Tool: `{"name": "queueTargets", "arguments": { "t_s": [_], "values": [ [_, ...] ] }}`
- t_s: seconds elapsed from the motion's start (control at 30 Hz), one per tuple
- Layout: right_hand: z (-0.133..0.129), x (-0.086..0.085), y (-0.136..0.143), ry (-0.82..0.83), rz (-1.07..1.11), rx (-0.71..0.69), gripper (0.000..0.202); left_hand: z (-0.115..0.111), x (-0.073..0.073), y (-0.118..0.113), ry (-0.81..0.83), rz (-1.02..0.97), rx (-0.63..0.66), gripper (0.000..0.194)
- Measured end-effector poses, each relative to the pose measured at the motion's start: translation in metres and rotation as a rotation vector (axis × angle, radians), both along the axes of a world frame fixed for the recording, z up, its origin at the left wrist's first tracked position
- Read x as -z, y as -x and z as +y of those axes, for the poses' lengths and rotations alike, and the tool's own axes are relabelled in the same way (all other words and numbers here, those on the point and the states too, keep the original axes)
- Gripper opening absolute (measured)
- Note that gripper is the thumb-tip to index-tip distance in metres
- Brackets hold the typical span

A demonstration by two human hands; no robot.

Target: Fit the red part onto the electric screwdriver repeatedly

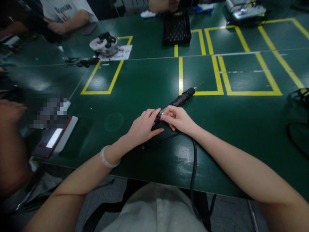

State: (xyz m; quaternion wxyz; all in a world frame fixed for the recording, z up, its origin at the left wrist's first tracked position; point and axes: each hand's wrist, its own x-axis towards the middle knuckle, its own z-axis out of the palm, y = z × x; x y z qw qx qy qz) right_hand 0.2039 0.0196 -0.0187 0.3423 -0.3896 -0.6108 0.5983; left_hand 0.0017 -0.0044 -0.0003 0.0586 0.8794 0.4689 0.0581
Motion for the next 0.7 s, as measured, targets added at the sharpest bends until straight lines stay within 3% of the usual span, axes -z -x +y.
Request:
{"name": "queueTargets", "arguments": {
  "t_s": [0.1,0.27,0.43,0.53,0.7],
  "values": [
    [-0.002,0.000,-0.001,-0.143,-0.032,-0.021,0.028,0.001,0.000,0.000,0.003,0.002,-0.003,0.078],
    [-0.004,0.000,-0.009,-0.627,-0.300,-0.094,0.010,0.001,-0.001,0.000,0.021,-0.001,-0.005,0.076],
    [-0.003,-0.001,-0.015,-1.101,-0.586,-0.242,0.022,0.001,0.000,0.000,0.003,0.005,-0.011,0.079],
    [-0.003,-0.005,-0.016,-1.232,-0.646,-0.278,0.029,0.001,0.002,0.000,-0.002,0.009,-0.005,0.086],
    [-0.006,-0.010,-0.017,-1.291,-0.619,-0.254,0.028,0.002,0.004,0.000,-0.008,0.009,-0.001,0.089]
  ]
}}
